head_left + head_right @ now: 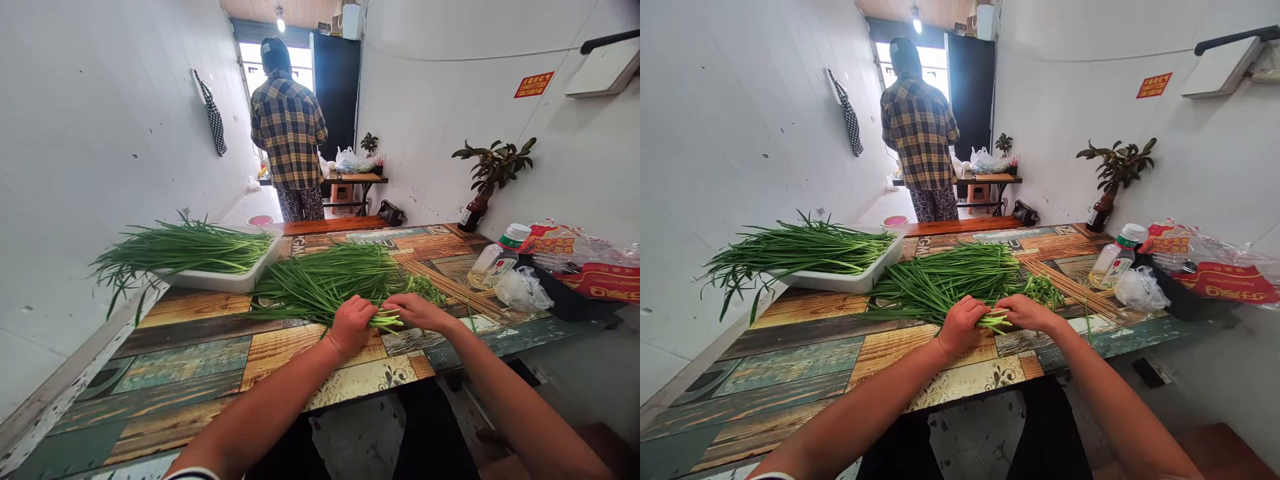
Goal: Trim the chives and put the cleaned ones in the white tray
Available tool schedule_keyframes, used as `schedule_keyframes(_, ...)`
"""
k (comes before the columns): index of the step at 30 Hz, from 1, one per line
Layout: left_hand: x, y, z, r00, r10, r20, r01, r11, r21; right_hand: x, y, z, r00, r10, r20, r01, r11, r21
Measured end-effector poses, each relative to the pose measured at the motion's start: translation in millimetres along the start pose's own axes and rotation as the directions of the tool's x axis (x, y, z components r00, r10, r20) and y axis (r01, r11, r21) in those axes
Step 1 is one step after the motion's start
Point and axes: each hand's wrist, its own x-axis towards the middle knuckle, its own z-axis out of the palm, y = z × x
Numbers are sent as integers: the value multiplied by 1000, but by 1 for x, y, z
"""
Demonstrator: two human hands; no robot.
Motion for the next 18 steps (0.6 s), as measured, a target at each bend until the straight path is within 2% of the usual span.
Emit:
schedule_keyframes(2, 1, 1, -2, 1000, -7, -2, 7, 1000, 0, 7, 0, 3, 993, 17, 114, -17, 1000, 2)
schedule_keyframes(7, 4, 4, -11, 1000, 23, -8, -23, 1000, -12, 8, 2, 1, 968, 69, 243, -82, 996, 42)
schedule_keyframes(12, 7, 11, -18, 999, 29, -45, -31, 999, -30, -6, 8, -6, 947, 148, 284, -192, 973, 132)
schedule_keyframes(15, 6, 9, -19, 996, 37, -78, -39, 999, -35, -15, 20, -20, 962, 187, 197, -227, 953, 201)
schedule_keyframes(18, 4, 3, -16, 991, -10, -130, 4, 999, -48, -20, 26, -40, 958, 279, -62, -248, 920, 302)
